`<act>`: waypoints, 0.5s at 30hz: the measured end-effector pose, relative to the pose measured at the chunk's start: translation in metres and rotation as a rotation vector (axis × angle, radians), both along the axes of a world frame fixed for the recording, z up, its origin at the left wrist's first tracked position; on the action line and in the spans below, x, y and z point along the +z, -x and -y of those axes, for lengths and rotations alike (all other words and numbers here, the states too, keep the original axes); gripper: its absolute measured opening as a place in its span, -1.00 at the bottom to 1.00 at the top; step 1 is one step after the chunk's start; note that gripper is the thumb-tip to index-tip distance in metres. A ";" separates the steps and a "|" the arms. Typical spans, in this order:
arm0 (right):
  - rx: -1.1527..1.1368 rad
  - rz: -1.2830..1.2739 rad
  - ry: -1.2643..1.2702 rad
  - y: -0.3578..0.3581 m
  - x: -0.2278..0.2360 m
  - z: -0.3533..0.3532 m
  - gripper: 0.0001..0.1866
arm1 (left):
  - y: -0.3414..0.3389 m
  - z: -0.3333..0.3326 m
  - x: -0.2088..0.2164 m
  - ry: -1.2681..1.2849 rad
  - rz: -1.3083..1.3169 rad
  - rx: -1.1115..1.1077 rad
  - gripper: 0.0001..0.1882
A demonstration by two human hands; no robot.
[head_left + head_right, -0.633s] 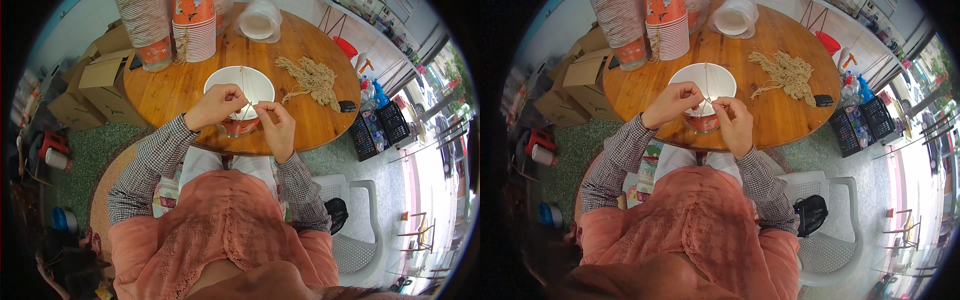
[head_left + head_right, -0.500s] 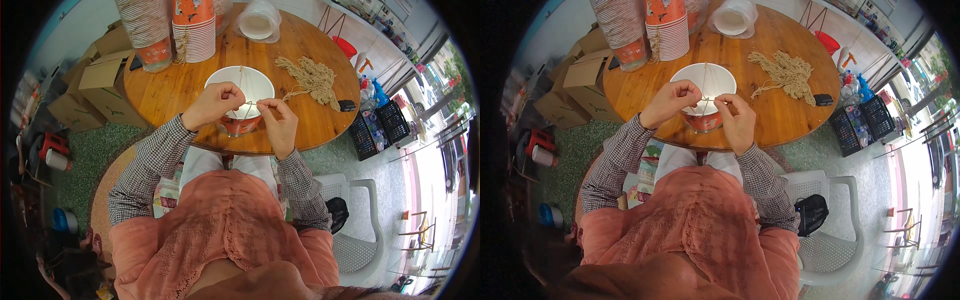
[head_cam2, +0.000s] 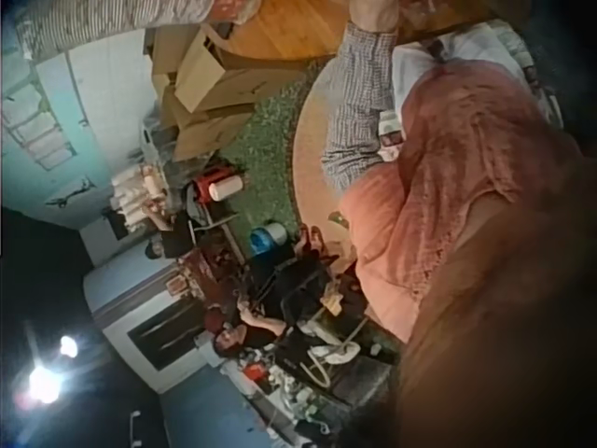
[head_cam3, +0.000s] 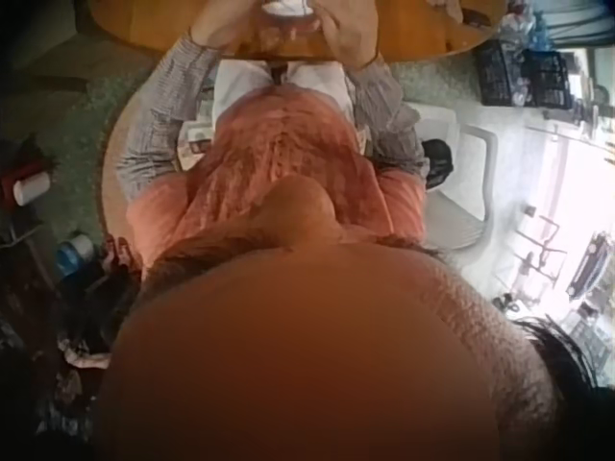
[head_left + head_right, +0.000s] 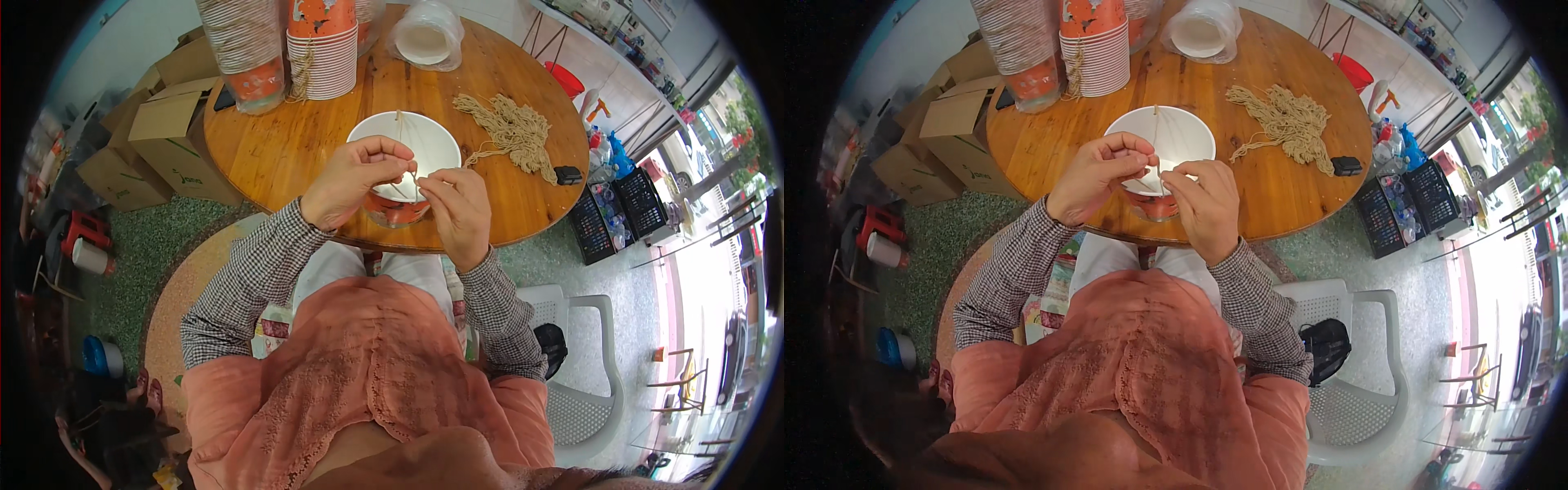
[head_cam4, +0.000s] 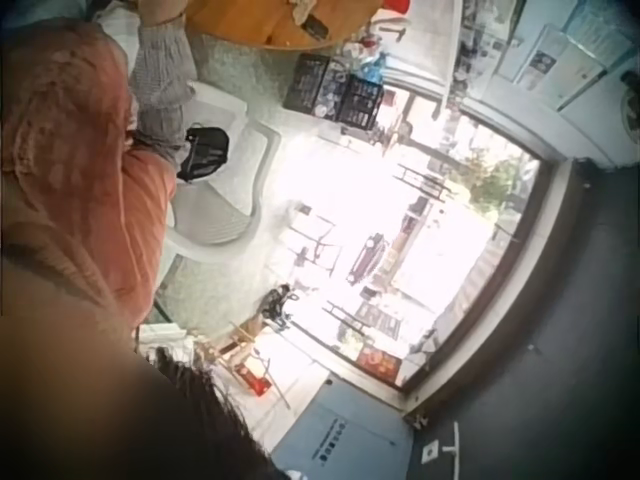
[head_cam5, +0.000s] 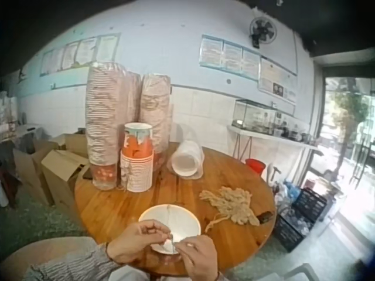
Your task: Manually attaching strings to paper buckets to form handles for packaging.
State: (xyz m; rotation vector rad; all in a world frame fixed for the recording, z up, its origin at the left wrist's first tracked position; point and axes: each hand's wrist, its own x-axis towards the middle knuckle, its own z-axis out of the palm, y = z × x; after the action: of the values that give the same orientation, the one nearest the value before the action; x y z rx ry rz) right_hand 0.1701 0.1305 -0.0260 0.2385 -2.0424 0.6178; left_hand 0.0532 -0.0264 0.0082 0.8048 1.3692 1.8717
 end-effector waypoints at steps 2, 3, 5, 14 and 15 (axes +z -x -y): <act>-0.042 -0.058 -0.016 -0.003 0.002 -0.001 -0.84 | -0.004 -0.001 0.003 0.031 -0.045 -0.019 -0.83; -0.045 -0.057 -0.016 -0.004 0.002 -0.002 -0.84 | -0.008 -0.001 0.006 0.105 -0.053 -0.041 -0.84; -0.051 -0.031 0.164 -0.005 0.003 -0.003 -0.85 | -0.011 0.000 0.006 0.179 -0.062 -0.062 -0.84; -0.146 0.066 -0.309 -0.021 0.010 -0.005 -0.91 | -0.009 -0.004 -0.010 0.119 -0.185 0.027 -0.84; -0.145 0.068 -0.308 -0.023 0.012 -0.003 -0.91 | -0.009 -0.004 -0.009 0.114 -0.213 0.034 -0.85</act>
State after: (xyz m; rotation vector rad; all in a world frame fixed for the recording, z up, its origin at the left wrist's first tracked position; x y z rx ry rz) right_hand 0.1928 0.1337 -0.0142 0.2487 -2.1946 0.2234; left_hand 0.0623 -0.0222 -0.0013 0.9484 1.6143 1.7547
